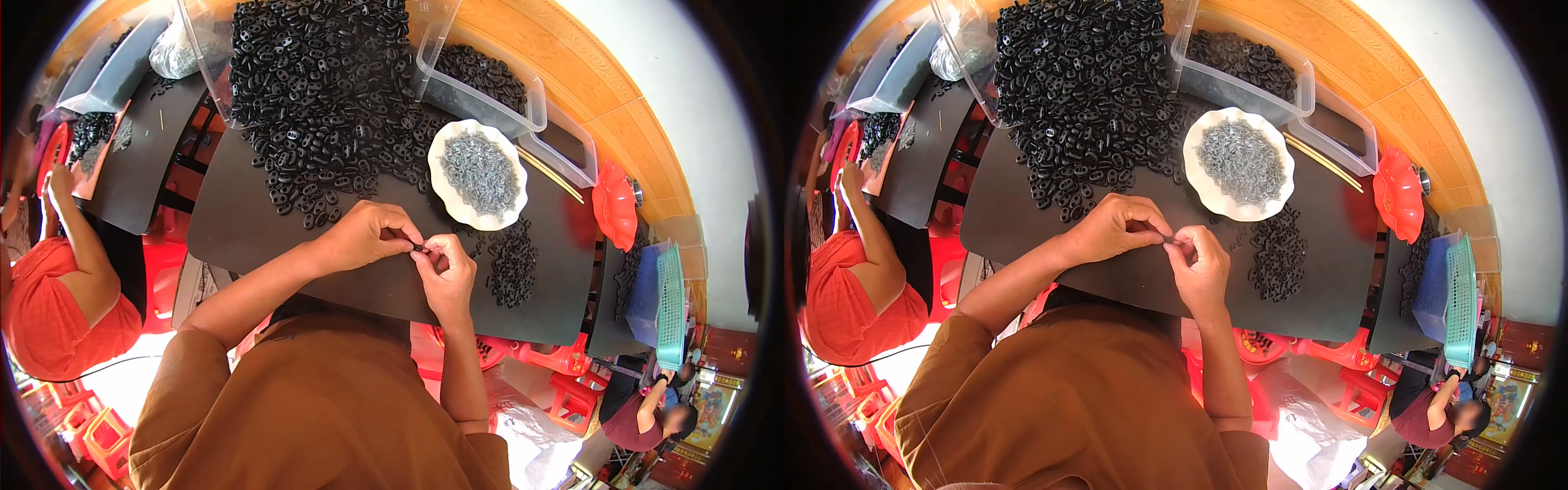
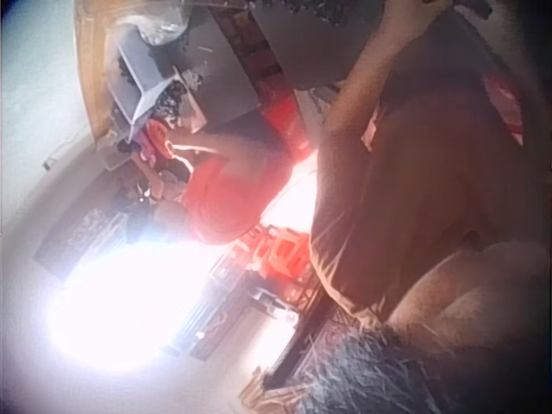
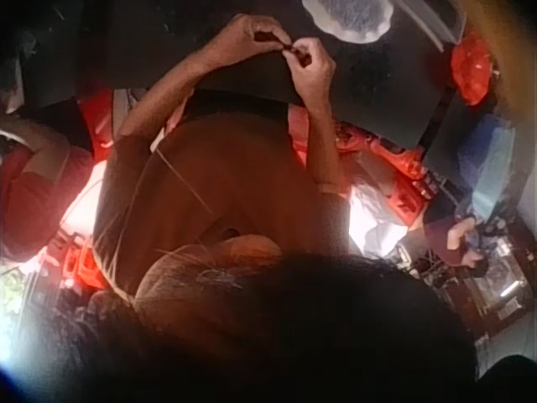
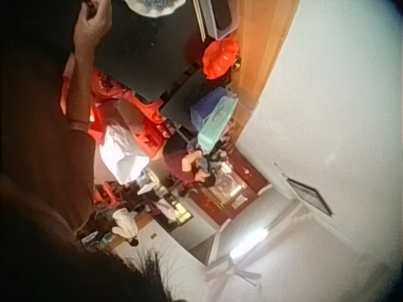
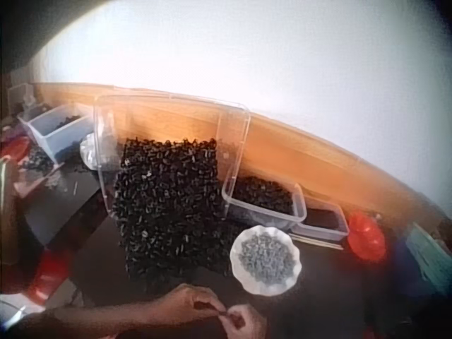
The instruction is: The person sits at a table and repeatedly picks up small black plastic rings and silver metal pins. They insert the pins into the rings by hand and place the assembled units into a white bowl.
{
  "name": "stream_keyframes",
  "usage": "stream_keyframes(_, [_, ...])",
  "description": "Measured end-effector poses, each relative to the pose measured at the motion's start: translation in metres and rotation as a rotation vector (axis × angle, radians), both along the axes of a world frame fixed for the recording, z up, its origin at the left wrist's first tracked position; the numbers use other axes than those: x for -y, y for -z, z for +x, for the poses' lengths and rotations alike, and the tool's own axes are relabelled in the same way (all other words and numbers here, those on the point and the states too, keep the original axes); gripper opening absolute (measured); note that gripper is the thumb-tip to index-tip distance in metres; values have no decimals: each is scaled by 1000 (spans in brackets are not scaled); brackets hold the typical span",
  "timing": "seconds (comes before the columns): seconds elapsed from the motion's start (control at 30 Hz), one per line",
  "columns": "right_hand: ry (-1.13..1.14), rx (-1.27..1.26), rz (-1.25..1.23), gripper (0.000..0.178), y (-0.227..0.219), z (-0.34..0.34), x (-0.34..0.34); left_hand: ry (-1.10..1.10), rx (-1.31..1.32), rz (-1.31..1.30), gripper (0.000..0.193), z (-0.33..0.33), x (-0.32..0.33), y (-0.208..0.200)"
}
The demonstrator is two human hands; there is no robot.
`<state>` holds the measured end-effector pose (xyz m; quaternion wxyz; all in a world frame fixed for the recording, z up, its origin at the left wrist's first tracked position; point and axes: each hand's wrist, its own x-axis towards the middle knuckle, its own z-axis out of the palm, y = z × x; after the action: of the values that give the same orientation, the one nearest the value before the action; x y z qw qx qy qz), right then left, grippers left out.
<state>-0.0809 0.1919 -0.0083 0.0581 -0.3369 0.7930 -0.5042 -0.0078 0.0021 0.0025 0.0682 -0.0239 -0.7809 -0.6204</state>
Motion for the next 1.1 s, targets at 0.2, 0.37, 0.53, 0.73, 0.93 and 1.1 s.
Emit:
stream_keyframes(0.2, [-2,-17,-9,21,2,0,0,-1,-29,-26,15,0,1,1])
stream_keyframes(0.37, [-20,-26,-12,20,-2,0,0,1,-58,-54,18,1,0,-4])
stream_keyframes(0.53, [-20,-19,-10,19,-2,1,1,-78,-118,-133,18,3,7,-4])
stream_keyframes(0.73, [-16,-37,5,18,-3,1,0,-105,-250,-592,12,12,16,8])
stream_keyframes(0.93, [-14,-42,0,18,-3,1,1,-110,-84,-542,9,14,26,-7])
stream_keyframes(1.1, [-11,-38,9,18,-2,1,0,-138,-166,-685,13,9,37,-19])
